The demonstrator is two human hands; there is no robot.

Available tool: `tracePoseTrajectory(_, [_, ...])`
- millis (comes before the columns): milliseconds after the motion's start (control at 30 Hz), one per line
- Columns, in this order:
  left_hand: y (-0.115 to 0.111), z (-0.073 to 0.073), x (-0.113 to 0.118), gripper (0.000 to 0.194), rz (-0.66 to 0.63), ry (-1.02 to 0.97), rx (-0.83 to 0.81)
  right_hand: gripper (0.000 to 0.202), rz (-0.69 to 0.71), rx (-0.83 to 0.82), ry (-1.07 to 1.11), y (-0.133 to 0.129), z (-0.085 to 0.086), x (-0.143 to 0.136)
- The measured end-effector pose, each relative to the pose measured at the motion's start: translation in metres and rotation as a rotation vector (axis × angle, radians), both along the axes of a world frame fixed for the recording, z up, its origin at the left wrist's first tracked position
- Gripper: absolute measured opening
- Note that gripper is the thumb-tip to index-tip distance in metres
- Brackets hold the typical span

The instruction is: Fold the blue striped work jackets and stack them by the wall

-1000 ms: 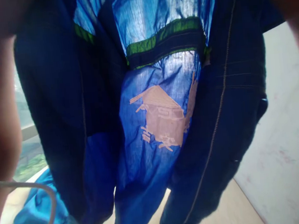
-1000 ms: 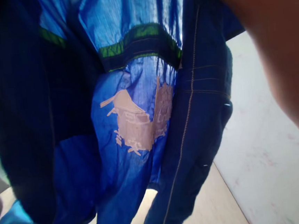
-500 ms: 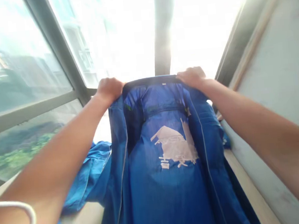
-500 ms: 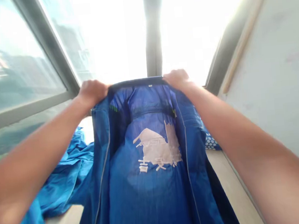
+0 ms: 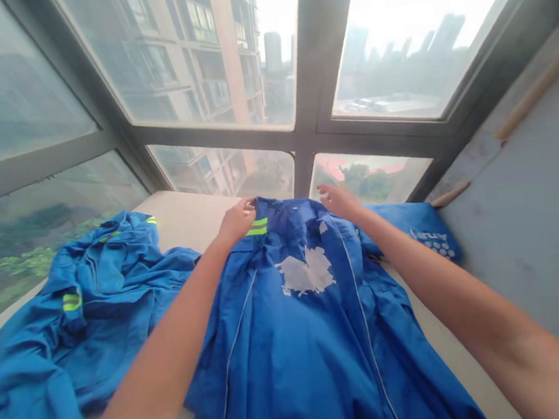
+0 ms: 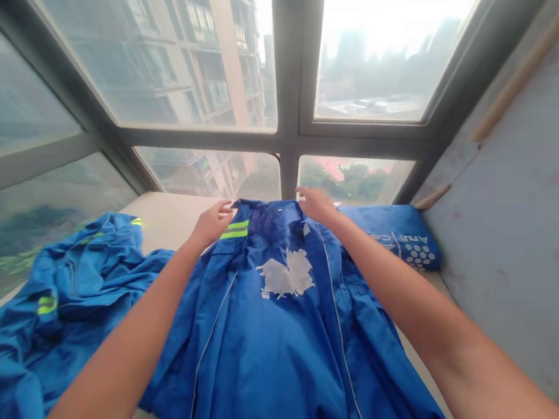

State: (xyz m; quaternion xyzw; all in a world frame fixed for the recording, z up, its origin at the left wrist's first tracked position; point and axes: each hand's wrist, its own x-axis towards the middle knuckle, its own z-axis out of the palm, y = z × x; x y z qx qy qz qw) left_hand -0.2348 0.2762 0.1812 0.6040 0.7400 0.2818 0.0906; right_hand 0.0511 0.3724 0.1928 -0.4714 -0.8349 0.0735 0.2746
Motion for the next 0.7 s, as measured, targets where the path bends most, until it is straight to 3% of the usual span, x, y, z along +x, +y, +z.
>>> tracePoseTrajectory(100, [-0.082,-0.043,0.007,0.041,-0.078,0.05,-0.04,0.026,0.034,-0.096,0.006,-0.054,-0.041,0.043])
tracePoseTrajectory(267, [-0.242,-0.113,0.012,0.046,0.17,0.181,-0.147,0.034,-0.006,-0.361,0.163,-0.199,-0.127,0.129])
tracePoseTrajectory(367, [-0.312,-0.14,0.016,0.054,0.265,0.248,-0.219,0.036,-0.111,-0.449,0.127,-0.281,-0.163,0.155])
tracePoseTrajectory(433, [-0.34,-0.149,0.02,0.053,0.32,0.225,-0.251,0.042,-0.178,-0.426,0.09,-0.317,-0.178,0.157])
tracePoseTrajectory(500, [-0.353,-0.152,0.022,0.044,0.321,0.116,-0.289,0.046,-0.222,-0.395,0.039,-0.334,-0.185,0.152])
tracePoseTrajectory(600, [-0.357,-0.145,0.019,0.027,0.305,-0.024,-0.38,0.039,-0.226,-0.433,0.003,-0.33,-0.185,0.142])
tracePoseTrajectory(700, [-0.357,-0.13,0.003,0.024,0.406,-0.036,-0.372,0.034,-0.201,-0.512,0.109,-0.311,-0.168,0.14])
